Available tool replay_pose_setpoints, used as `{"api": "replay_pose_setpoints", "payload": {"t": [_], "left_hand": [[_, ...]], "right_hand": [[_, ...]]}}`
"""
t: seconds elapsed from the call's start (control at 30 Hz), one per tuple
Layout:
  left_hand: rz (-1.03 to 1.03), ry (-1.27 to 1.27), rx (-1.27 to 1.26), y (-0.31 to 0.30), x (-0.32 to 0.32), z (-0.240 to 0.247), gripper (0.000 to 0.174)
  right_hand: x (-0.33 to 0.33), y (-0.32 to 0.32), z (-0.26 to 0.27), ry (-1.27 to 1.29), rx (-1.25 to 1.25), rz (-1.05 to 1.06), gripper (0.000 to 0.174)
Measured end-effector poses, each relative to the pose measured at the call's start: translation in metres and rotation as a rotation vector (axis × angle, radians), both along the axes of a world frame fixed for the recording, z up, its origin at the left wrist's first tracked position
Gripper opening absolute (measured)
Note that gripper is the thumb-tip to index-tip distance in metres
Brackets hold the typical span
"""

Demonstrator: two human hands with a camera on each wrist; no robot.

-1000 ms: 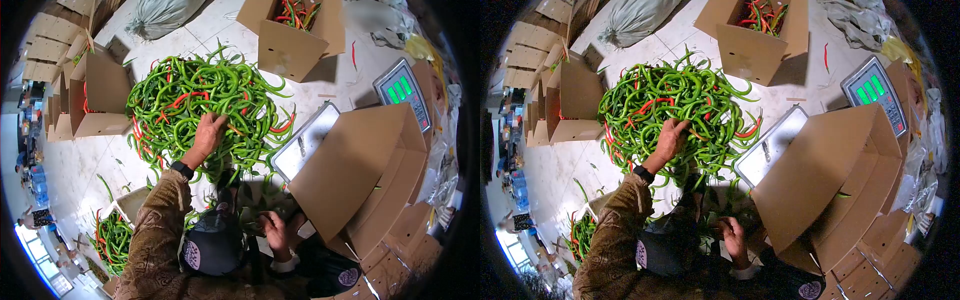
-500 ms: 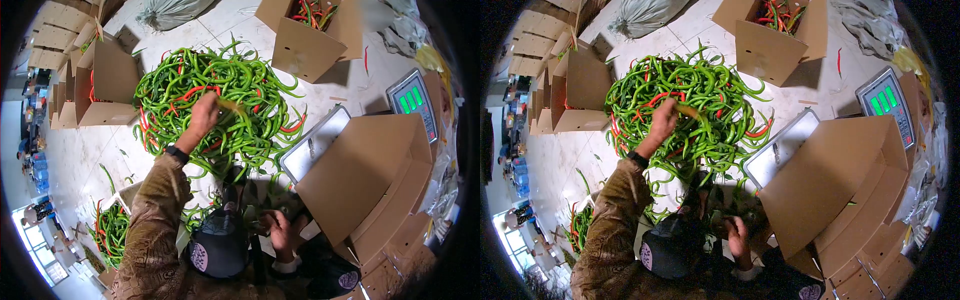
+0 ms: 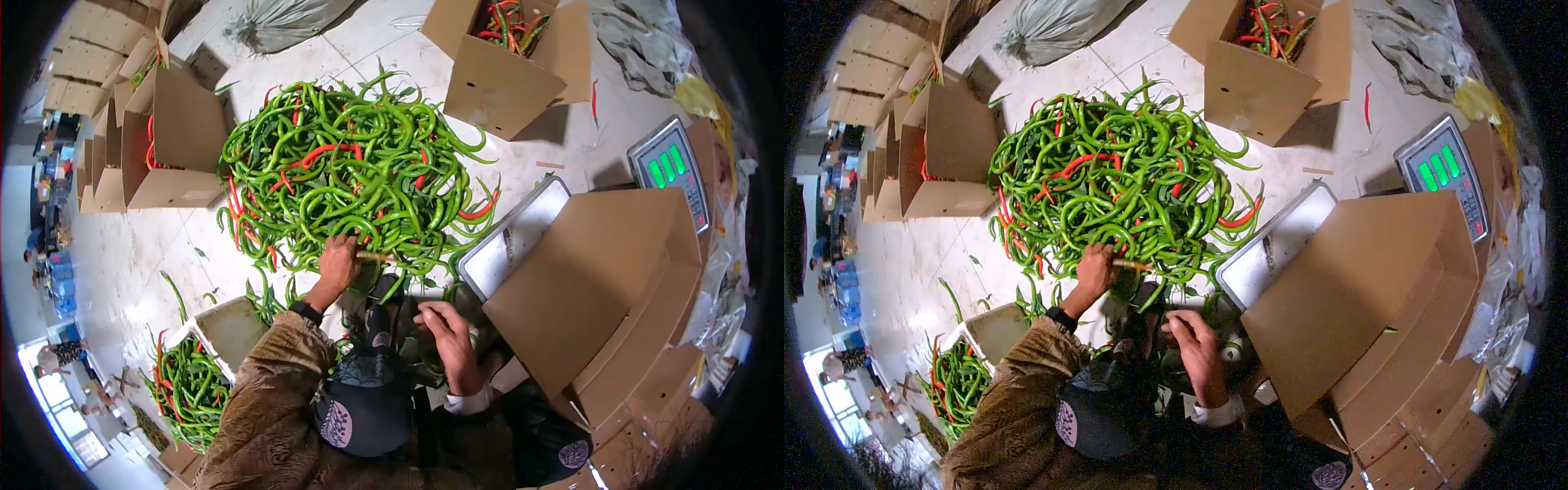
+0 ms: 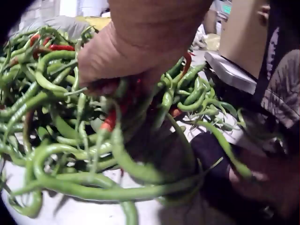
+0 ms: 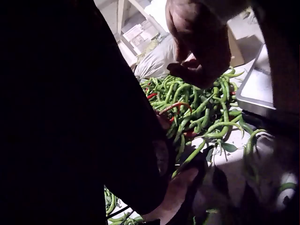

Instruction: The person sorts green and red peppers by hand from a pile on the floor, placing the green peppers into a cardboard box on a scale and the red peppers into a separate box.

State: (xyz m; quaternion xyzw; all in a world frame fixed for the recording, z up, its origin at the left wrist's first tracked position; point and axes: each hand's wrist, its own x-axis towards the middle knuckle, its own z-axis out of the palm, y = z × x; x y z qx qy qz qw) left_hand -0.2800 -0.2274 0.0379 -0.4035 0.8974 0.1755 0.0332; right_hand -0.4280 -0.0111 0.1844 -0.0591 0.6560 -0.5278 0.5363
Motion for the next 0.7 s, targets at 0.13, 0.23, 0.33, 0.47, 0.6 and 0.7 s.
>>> {"api": "replay_pose_setpoints", "payload": {"t": [0.13,0.23,0.33,0.47,0.6,0.7], "left_hand": [[-0.163,0.123,0.200,-0.015,0.041,-0.005,0.016],[0.164,0.176,0.923,-0.019,0.041,0.081,0.031],[0.335,0.264,1.299,-0.007,0.057,0.119,0.033],[0.420,0.479,1.407,0.013,0.047,0.176,0.040],[0.320,0.425,1.184,0.027,0.028,0.182,0.043],[-0.205,0.299,0.759,0.049,0.011,0.161,0.036]], "right_hand": [[0.022,0.008,-0.050,0.009,-0.058,0.073,0.023],[0.038,0.016,-0.070,-0.006,-0.124,0.088,0.026],[0.039,0.008,-0.061,-0.013,-0.085,0.135,0.035],[0.023,-0.008,-0.026,-0.086,-0.113,0.167,0.042],[0.028,-0.015,-0.020,-0.223,-0.236,0.145,0.056],[0.025,-0.014,-0.015,-0.241,-0.292,0.133,0.056]]}}
